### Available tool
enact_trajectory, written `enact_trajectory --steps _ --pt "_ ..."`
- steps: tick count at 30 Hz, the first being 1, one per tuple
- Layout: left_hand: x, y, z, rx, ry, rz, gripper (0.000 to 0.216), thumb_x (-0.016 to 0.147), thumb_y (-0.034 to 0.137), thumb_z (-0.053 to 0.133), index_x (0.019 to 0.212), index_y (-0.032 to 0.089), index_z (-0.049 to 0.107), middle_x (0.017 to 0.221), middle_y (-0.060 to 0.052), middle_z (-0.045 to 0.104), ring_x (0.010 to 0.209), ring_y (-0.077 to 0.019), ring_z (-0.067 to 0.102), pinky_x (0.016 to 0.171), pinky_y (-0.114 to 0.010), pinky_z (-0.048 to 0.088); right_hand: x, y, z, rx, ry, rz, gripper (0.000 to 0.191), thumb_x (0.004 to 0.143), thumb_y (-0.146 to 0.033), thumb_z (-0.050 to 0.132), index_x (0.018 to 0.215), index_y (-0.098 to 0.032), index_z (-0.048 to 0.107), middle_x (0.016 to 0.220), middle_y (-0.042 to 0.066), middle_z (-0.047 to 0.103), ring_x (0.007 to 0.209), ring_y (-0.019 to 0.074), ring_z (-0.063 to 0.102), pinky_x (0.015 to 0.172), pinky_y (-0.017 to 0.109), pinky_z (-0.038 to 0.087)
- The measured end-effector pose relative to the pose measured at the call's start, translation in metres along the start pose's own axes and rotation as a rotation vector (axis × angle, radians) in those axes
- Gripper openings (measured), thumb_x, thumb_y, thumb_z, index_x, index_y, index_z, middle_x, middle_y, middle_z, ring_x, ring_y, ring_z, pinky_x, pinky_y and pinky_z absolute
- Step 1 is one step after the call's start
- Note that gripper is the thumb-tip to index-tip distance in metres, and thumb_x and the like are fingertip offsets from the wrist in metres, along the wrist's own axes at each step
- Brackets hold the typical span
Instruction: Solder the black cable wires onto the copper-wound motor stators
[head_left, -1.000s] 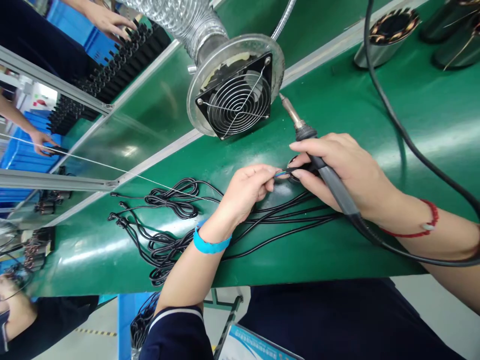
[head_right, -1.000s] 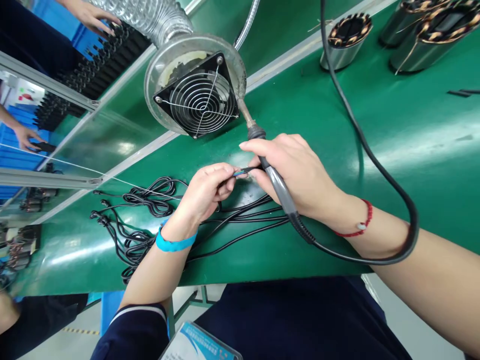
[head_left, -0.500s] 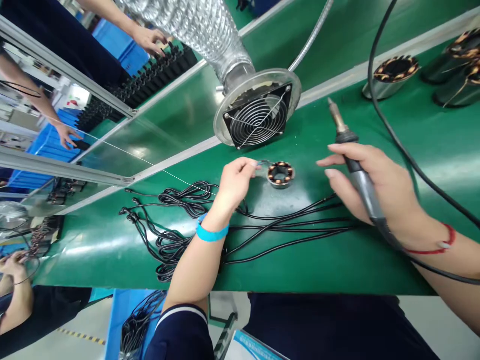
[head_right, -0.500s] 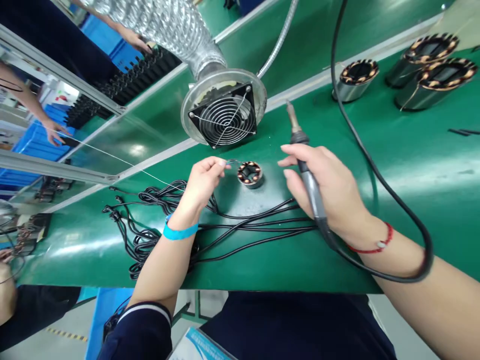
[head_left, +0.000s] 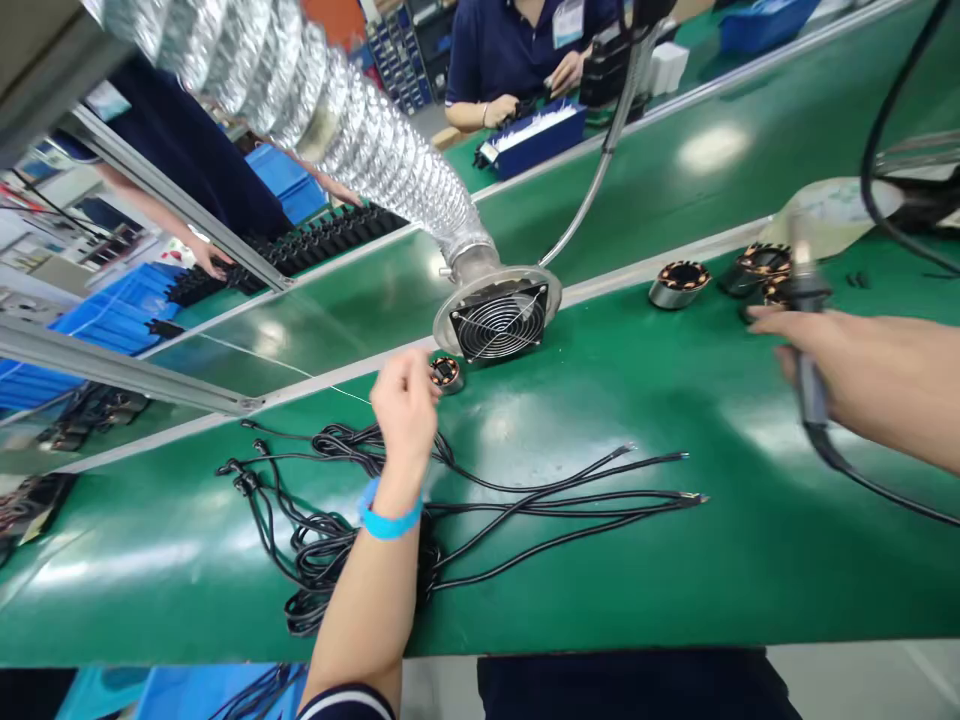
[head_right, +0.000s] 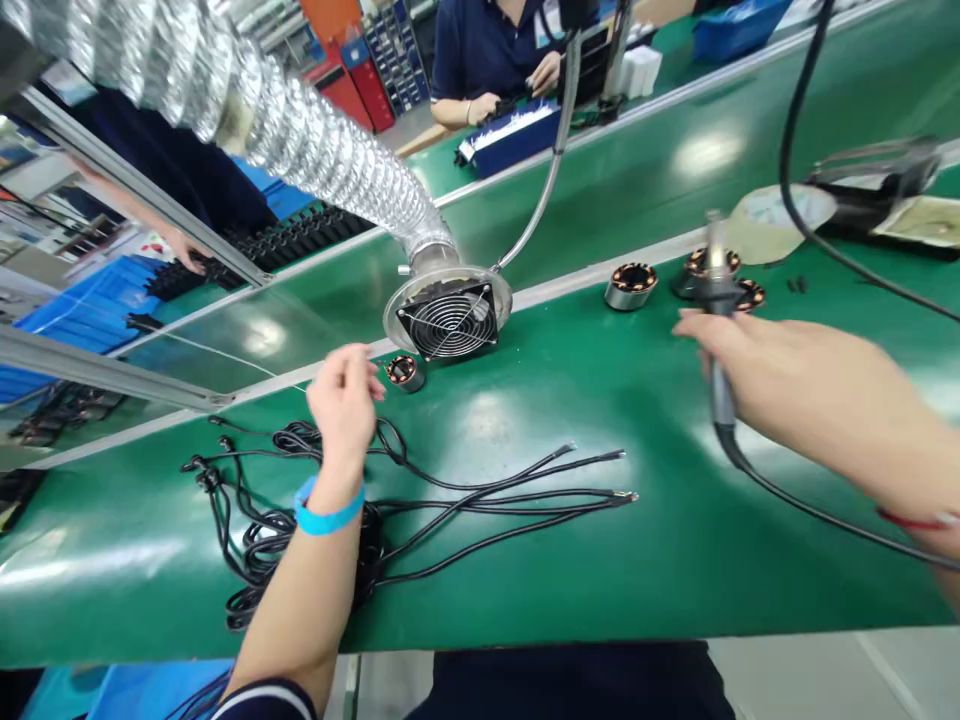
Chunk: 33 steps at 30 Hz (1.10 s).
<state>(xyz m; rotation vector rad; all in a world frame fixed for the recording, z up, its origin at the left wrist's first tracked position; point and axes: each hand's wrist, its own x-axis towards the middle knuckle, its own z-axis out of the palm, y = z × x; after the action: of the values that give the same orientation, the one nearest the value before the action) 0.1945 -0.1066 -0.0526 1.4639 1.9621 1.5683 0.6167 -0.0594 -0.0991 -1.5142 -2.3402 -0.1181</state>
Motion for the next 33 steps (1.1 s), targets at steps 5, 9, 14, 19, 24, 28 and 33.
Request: enact_trajectory --steps 5,9,14,19,24,28,33 --pt "-0.059 0.024 0.034 0.036 -0.784 0.061 0.024 0.093 0.022 0.056 0.085 0.019 0.078 0.089 -0.006 0.077 0.084 -0.0175 0.068 0.084 -0.029 0.053 0.073 -0.006 0.022 -0.087 -0.103 -0.083 0.04 0.094 -0.005 0.04 0.12 -0.012 0.07 0.086 0.011 0.07 0.071 0.0166 0.059 0.063 0.032 0.031" --pt "-0.073 0.021 0.045 0.115 -1.02 -0.057 0.024 0.093 0.019 0.054 0.092 0.017 0.078 0.098 -0.007 0.078 0.095 -0.0192 0.068 0.092 -0.03 0.05 0.101 -0.008 0.03 -0.11 -0.079 -0.021 0.031 0.094 -0.009 0.048 0.115 -0.009 0.07 0.077 0.01 0.069 0.061 0.0167 0.056 0.059 0.03 0.028" --pt "-0.057 0.018 0.042 -0.096 -0.966 -0.436 0.018 0.086 0.011 0.057 0.074 0.014 0.07 0.071 0.0 0.066 0.073 -0.0126 0.057 0.077 -0.024 0.045 0.078 -0.037 0.032 -0.05 -0.036 -0.13 0.025 0.098 -0.027 0.052 0.111 -0.014 0.069 0.087 0.013 0.072 0.066 0.0214 0.062 0.056 0.029 0.034" --pt "-0.042 0.017 0.041 -0.275 -0.768 -0.664 0.015 0.085 0.009 0.058 0.07 0.014 0.059 0.069 0.004 0.059 0.065 -0.0072 0.048 0.075 -0.021 0.042 0.034 -0.09 0.034 0.078 -0.007 -0.423 0.03 0.099 -0.028 0.043 0.111 -0.019 0.069 0.086 0.009 0.071 0.068 0.0215 0.064 0.061 0.031 0.048" --pt "-0.042 0.008 0.043 -0.201 -0.776 -0.549 0.01 0.086 0.014 0.06 0.078 0.013 0.065 0.077 0.001 0.064 0.074 -0.0099 0.052 0.077 -0.023 0.041 0.012 -0.135 0.027 0.262 0.042 -0.7 0.031 0.099 -0.016 0.041 0.114 -0.02 0.067 0.066 0.001 0.057 0.057 0.0176 0.056 0.055 0.03 0.044" --pt "-0.04 0.0 0.04 -0.141 -1.003 -0.461 0.02 0.086 0.015 0.057 0.067 0.014 0.063 0.07 0.002 0.062 0.071 -0.0093 0.051 0.073 -0.022 0.041 0.01 -0.147 0.02 0.341 0.056 -0.636 0.026 0.099 -0.019 0.046 0.117 -0.025 0.064 0.07 0.002 0.059 0.059 0.0204 0.057 0.055 0.034 0.045" --pt "-0.035 0.003 0.035 -0.35 -1.062 -0.636 0.015 0.083 0.019 0.061 0.069 0.013 0.065 0.063 0.004 0.054 0.054 -0.0053 0.039 0.052 -0.02 0.026 0.008 -0.158 0.024 0.353 0.106 -0.498 0.026 0.102 -0.033 0.047 0.124 -0.022 0.055 0.109 0.013 0.069 0.085 0.0281 0.066 0.069 0.042 0.054"
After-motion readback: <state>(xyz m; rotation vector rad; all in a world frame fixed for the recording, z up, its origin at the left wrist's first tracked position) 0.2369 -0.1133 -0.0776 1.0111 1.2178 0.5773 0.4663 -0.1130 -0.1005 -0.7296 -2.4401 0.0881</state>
